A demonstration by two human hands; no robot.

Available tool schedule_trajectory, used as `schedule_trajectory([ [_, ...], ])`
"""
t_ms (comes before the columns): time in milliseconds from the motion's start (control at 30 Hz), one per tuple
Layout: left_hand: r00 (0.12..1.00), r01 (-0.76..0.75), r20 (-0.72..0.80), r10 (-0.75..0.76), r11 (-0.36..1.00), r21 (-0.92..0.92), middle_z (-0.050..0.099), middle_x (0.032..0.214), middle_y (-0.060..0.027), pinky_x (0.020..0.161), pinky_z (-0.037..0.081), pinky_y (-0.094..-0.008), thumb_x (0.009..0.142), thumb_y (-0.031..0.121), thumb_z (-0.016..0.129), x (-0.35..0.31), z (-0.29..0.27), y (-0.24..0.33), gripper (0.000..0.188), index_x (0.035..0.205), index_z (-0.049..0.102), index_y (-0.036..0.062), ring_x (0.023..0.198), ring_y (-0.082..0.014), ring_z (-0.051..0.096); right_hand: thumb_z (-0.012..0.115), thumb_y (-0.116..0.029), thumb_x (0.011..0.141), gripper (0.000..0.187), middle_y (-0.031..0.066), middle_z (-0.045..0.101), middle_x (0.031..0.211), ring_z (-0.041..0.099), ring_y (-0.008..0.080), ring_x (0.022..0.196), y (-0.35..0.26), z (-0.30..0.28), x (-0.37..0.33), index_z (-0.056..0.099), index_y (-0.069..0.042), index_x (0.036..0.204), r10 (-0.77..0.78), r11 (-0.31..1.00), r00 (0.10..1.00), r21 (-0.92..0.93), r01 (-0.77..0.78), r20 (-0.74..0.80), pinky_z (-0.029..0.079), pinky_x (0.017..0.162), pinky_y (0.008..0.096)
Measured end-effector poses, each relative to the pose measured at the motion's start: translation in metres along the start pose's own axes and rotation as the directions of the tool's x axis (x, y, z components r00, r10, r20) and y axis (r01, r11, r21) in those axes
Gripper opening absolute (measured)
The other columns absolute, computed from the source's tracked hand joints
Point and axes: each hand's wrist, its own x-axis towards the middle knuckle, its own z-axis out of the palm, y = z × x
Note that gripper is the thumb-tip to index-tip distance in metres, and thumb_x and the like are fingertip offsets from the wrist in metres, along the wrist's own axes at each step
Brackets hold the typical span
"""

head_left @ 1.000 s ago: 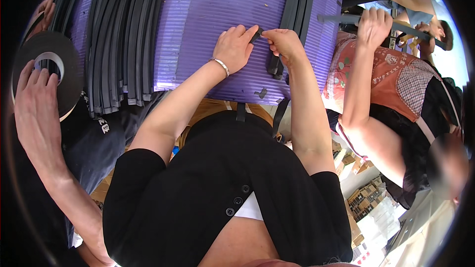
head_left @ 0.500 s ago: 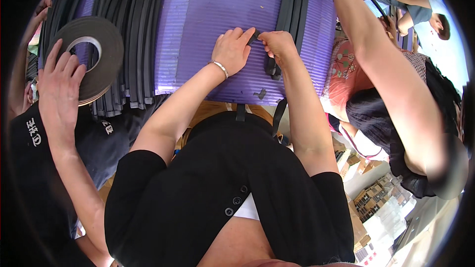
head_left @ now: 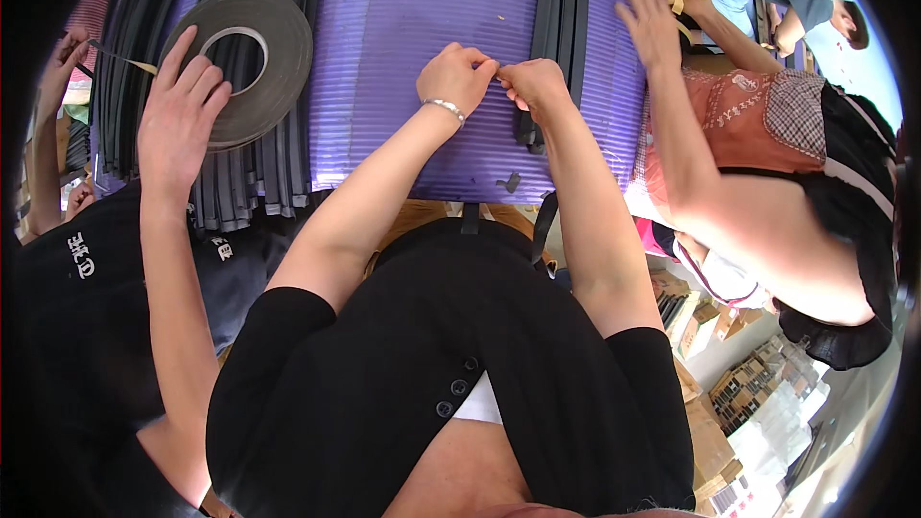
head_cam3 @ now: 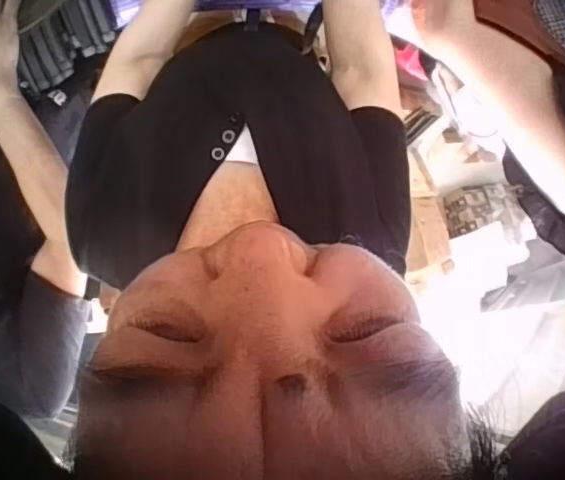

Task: The person attaches small caps onto the ends of metal bars by hand on a workbench.

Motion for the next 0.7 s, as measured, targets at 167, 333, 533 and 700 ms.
schedule_trajectory([
  [167, 0.934, 0.286, 0.207, -0.290, 0.957, 0.050, 0.066, 0.083, -0.0040, 0.068, 0.049, -0.0348, 0.071, 0.032, 0.061, 0.013, -0.012, 0.016, 0.018, 0.080, 0.069, 0.0182, 0.079, -0.0234, 0.062, 0.057, -0.003, 0.073, 0.009, 0.0092, 0.058, 0.057, 0.052, 0.0134, 0.043, -0.001, -0.002, -0.003, 0.060, 0.003, 0.067, -0.047, 0.993, 0.998, 0.114, 0.041, 0.050, 0.037, 0.034, 0.0246],
  [333, 0.934, 0.297, 0.188, -0.303, 0.953, 0.063, 0.066, 0.079, -0.0040, 0.069, 0.049, -0.0343, 0.071, 0.033, 0.062, 0.016, -0.009, 0.014, 0.019, 0.081, 0.068, 0.0183, 0.077, -0.0232, 0.063, 0.053, 0.002, 0.076, 0.009, 0.0146, 0.061, 0.067, 0.060, 0.0194, 0.052, -0.006, -0.010, -0.010, 0.059, 0.008, 0.076, -0.003, 0.978, 0.986, 0.206, -0.032, 0.169, 0.048, 0.040, 0.0257],
  [533, 0.925, 0.308, 0.206, -0.319, 0.948, 0.082, 0.066, 0.080, -0.0040, 0.070, 0.049, -0.0342, 0.071, 0.033, 0.062, 0.017, -0.010, 0.016, 0.019, 0.083, 0.068, 0.0188, 0.078, -0.0222, 0.063, 0.052, 0.002, 0.077, 0.009, 0.0159, 0.062, 0.070, 0.062, 0.0206, 0.054, -0.002, -0.009, -0.002, 0.058, 0.009, 0.078, -0.005, 0.992, 0.983, 0.126, -0.019, 0.185, 0.050, 0.041, 0.0260],
  [700, 0.918, 0.320, 0.219, -0.331, 0.944, 0.083, 0.067, 0.080, -0.0038, 0.070, 0.050, -0.0340, 0.071, 0.033, 0.062, 0.019, -0.012, 0.017, 0.019, 0.082, 0.068, 0.0185, 0.077, -0.0220, 0.063, 0.052, 0.002, 0.078, 0.010, 0.0143, 0.063, 0.070, 0.063, 0.0187, 0.055, -0.003, -0.007, 0.001, 0.059, 0.008, 0.076, 0.005, 0.994, 0.984, 0.107, -0.024, 0.178, 0.051, 0.041, 0.0251],
])
